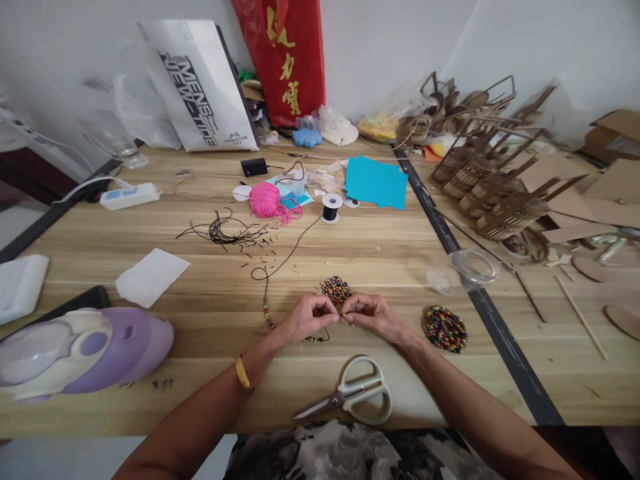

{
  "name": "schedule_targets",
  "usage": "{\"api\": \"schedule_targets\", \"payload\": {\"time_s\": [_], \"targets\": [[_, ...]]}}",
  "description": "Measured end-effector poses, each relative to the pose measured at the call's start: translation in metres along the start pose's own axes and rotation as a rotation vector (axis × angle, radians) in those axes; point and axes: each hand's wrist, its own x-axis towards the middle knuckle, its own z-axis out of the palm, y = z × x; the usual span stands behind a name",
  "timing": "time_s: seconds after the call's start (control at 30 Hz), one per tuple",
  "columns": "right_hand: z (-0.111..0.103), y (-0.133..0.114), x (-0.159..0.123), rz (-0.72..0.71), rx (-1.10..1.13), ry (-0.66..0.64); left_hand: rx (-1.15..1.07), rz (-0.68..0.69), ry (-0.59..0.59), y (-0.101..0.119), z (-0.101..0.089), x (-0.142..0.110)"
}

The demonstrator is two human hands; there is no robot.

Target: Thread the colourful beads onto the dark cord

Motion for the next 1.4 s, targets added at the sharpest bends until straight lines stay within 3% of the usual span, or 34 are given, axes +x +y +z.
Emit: {"api": "schedule_targets", "payload": {"time_s": [1.4], "targets": [[-0.001,0.0013,-0.0002,-0.031,-0.053,-0.011,-0.003,0.006,-0.026,0.0054,-0.0012,-0.0013]]}}
